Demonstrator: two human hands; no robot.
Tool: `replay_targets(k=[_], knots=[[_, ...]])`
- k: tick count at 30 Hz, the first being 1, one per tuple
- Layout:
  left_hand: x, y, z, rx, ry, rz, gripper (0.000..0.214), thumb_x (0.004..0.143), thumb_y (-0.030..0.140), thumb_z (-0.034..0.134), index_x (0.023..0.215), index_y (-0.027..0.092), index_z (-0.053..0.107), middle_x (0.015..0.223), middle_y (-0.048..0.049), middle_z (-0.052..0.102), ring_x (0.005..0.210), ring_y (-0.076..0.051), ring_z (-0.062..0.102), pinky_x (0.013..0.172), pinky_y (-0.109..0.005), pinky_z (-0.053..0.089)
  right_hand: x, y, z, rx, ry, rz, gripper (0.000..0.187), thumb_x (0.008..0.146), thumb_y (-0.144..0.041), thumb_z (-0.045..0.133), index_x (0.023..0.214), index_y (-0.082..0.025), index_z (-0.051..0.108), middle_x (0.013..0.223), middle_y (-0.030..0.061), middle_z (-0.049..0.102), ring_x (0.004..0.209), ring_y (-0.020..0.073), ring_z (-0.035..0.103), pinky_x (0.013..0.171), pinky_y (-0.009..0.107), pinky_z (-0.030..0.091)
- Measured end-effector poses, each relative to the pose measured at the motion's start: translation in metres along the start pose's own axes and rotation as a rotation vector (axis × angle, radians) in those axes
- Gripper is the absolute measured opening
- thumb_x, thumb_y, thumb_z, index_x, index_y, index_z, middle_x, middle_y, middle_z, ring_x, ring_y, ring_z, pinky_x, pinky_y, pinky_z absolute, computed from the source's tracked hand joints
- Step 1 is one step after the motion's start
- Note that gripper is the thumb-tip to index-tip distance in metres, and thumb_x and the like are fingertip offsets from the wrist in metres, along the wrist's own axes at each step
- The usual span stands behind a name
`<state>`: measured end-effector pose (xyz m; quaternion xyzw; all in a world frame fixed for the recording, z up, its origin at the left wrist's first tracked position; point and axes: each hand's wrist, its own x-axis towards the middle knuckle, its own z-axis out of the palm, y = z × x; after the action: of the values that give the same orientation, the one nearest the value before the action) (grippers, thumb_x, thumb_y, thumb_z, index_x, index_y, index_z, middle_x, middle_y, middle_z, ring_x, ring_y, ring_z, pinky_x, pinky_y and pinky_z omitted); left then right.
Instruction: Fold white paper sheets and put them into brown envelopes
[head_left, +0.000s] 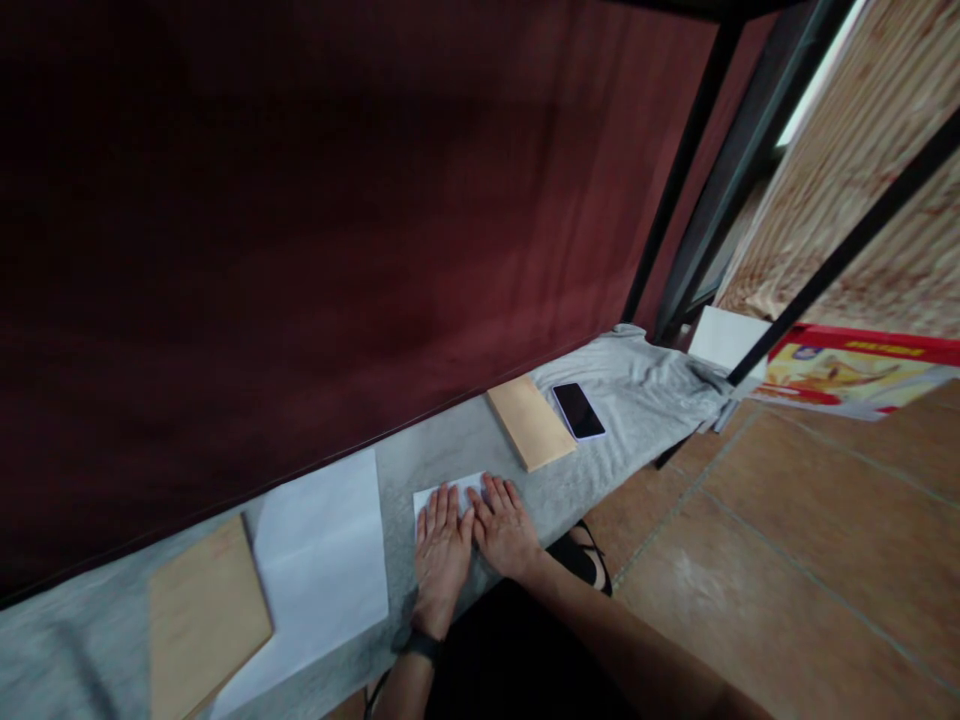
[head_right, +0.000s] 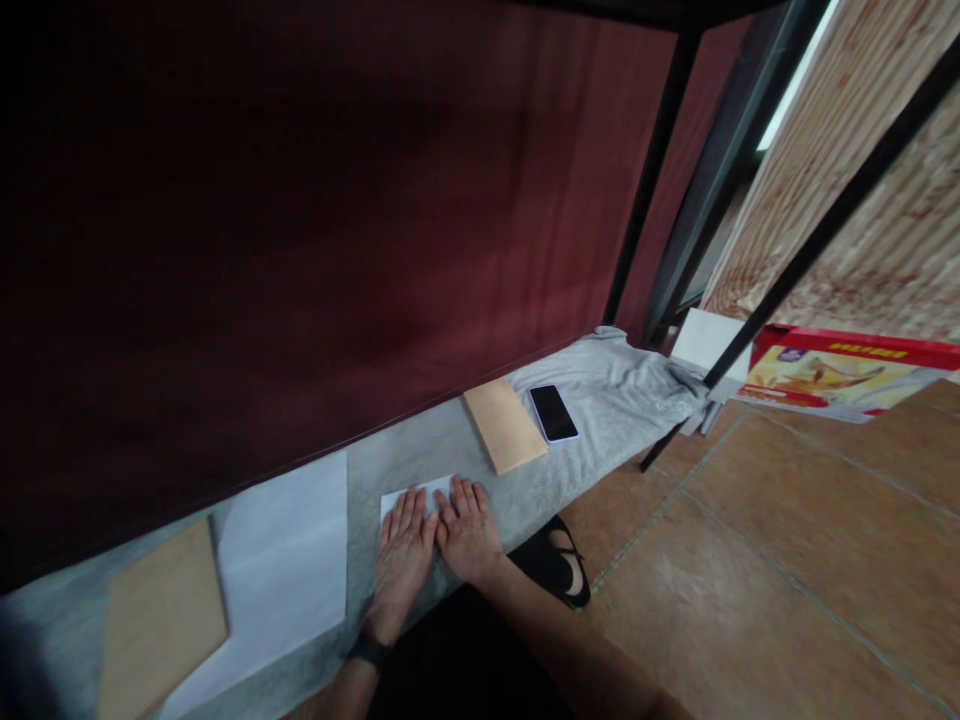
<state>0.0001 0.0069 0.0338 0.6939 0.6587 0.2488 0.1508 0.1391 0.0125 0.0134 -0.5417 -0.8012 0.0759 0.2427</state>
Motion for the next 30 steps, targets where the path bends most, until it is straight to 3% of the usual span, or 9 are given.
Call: replay_targets(k=[3, 7, 14, 21, 30], knots=[[-0.004, -0.01, -0.002, 0.065, 0.053, -0.042, 0.059, 0.096, 0.04, 0.039, 0.148, 0.013, 0.045, 0.16, -0.019, 0.036, 0.152, -0.031, 0.024, 0.124, -0.054, 0.01, 0.004, 0.001, -0.001, 0.019, -0.001, 0.015, 0.049, 0.102, -0.034, 0.048, 0.148, -0.021, 0.05, 0.159, 0.0136, 0.038, 0.146, 0.0321, 0.035, 0.12, 0.053, 0.025], [-0.006, -0.014, 0.0, 0.147, 0.038, -0.047, 0.06, 0.098, 0.04, 0.035, 0.151, 0.012, 0.04, 0.161, -0.0183, 0.034, 0.153, -0.029, 0.022, 0.124, -0.051, 0.01, 0.012, 0.002, -0.004, 0.028, -0.015, 0.036, 0.047, 0.103, -0.033, 0.044, 0.146, -0.016, 0.051, 0.153, 0.0147, 0.047, 0.144, 0.0312, 0.038, 0.12, 0.054, 0.023], [-0.005, -0.015, 0.003, 0.233, 0.037, -0.049, 0.062, 0.098, 0.041, 0.032, 0.153, 0.012, 0.039, 0.161, -0.0172, 0.035, 0.153, -0.028, 0.022, 0.125, -0.05, 0.011, 0.01, 0.002, -0.002, -0.009, -0.045, -0.028, 0.048, 0.103, -0.035, 0.048, 0.148, -0.019, 0.049, 0.158, 0.012, 0.038, 0.144, 0.031, 0.038, 0.119, 0.053, 0.023], [-0.006, -0.015, 0.007, 0.454, 0.098, -0.013, 0.07, 0.098, 0.053, 0.032, 0.152, 0.009, 0.039, 0.159, -0.0188, 0.037, 0.15, -0.03, 0.031, 0.121, -0.051, 0.024, 0.011, 0.019, -0.007, -0.056, -0.072, -0.058, 0.049, 0.106, -0.04, 0.041, 0.15, -0.019, 0.046, 0.157, 0.007, 0.042, 0.143, 0.0276, 0.04, 0.12, 0.049, 0.025], [-0.006, -0.013, 0.006, 0.581, 0.087, -0.001, 0.076, 0.097, 0.06, 0.031, 0.152, 0.008, 0.038, 0.16, -0.0187, 0.036, 0.149, -0.031, 0.031, 0.121, -0.049, 0.025, 0.02, 0.029, -0.015, -0.076, -0.11, -0.047, 0.047, 0.105, -0.037, 0.041, 0.149, -0.02, 0.048, 0.155, 0.0052, 0.044, 0.143, 0.0271, 0.039, 0.12, 0.048, 0.026]])
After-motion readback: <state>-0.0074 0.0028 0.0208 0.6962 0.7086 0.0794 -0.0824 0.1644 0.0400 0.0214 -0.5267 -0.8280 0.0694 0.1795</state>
